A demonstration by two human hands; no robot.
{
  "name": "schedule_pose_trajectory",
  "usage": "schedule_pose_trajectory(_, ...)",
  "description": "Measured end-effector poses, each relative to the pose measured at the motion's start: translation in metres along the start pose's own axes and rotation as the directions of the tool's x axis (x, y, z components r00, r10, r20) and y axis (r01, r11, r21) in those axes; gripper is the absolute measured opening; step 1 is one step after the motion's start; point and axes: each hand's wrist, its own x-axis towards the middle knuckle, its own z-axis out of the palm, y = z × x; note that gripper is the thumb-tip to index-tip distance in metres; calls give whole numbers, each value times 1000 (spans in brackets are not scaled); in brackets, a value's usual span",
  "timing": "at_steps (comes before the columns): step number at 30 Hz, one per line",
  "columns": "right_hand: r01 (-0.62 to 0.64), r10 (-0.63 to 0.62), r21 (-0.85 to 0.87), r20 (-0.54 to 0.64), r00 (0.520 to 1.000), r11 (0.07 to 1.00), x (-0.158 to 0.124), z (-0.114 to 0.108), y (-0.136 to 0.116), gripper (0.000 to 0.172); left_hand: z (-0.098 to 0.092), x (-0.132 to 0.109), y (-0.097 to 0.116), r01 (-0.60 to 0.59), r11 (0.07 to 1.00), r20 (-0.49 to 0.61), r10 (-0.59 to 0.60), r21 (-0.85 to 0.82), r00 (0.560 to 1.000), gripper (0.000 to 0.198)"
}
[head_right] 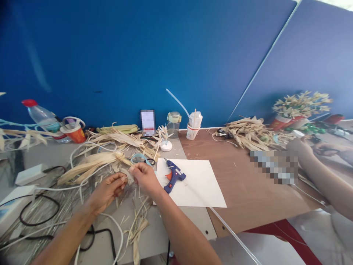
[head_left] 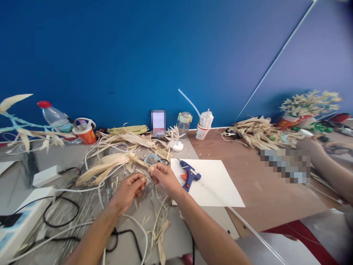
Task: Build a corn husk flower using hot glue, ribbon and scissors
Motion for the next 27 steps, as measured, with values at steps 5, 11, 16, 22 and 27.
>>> schedule_pose_trajectory(5, 26, -17, -95, 97, 995, 995, -3, 3, 0, 7, -2, 0, 0, 17, 999, 31, -15, -50, 999, 27)
schedule_pose_trajectory(11, 49, -51, -285, -1, 999, 957, -3, 6, 12, 17, -1, 0, -2, -8, 1000, 33, 8, 0, 999, 30)
schedule_pose_trajectory(16, 51, -78, -369, -57, 995, 928, -1, 7, 18, 23, 0, 0, -5, -57, 991, 0, 58, 119, 998, 30)
schedule_pose_trajectory(22, -20, 20, -37, -1, 1000, 999, 1, 5, 12, 24, 0, 1, -4, -53, 998, -15, 53, 37, 998, 27)
schedule_pose_trajectory(27, -55, 51, 63, 66, 997, 996, 1, 5, 7, 18, 1, 0, -2, -20, 997, 8, 21, -68, 1000, 28)
